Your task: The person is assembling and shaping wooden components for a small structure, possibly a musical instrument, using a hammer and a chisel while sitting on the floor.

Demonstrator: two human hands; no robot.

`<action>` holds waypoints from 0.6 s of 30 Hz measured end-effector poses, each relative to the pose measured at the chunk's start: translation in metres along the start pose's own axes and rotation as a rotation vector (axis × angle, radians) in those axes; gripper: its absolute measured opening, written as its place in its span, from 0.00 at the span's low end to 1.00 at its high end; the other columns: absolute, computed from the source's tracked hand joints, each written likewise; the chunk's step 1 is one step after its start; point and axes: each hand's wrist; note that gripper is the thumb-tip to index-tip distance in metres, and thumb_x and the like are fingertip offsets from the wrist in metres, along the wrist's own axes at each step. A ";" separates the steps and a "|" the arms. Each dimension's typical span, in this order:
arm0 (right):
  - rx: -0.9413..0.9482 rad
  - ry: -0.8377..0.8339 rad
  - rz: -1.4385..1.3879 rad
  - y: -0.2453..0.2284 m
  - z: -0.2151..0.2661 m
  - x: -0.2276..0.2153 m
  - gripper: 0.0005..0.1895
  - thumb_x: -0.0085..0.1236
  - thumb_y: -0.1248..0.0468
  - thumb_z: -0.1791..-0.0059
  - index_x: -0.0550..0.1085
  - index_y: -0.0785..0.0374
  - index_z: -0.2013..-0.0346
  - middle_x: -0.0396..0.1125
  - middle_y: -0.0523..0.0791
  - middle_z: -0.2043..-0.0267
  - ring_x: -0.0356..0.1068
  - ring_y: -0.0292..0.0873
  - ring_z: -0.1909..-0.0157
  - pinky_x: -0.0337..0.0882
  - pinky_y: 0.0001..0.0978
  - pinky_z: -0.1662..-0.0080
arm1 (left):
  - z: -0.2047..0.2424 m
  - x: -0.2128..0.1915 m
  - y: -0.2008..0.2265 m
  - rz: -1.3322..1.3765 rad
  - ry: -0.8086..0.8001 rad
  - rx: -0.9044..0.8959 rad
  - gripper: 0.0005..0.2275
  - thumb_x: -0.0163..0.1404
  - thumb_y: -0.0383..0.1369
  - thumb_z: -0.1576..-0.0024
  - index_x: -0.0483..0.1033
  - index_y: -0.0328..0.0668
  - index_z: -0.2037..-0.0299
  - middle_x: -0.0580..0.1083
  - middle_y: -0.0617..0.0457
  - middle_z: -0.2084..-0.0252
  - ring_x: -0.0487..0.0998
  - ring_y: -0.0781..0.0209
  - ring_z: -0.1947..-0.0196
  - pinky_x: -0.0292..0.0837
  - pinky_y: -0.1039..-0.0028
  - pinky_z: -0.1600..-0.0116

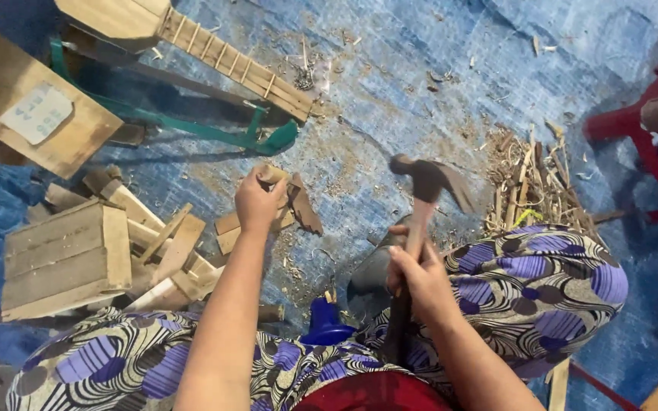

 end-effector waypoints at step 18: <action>-0.313 -0.385 -0.013 -0.059 0.017 0.040 0.17 0.43 0.58 0.44 0.74 0.66 0.49 0.60 0.38 0.79 0.54 0.34 0.79 0.57 0.28 0.75 | 0.005 0.023 0.030 -0.208 0.103 0.306 0.14 0.60 0.43 0.50 0.76 0.49 0.58 0.79 0.50 0.66 0.78 0.41 0.70 0.73 0.55 0.65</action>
Point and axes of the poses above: each hand's wrist, its own z-axis away from the middle knuckle, its own x-axis out of the palm, y = z × x
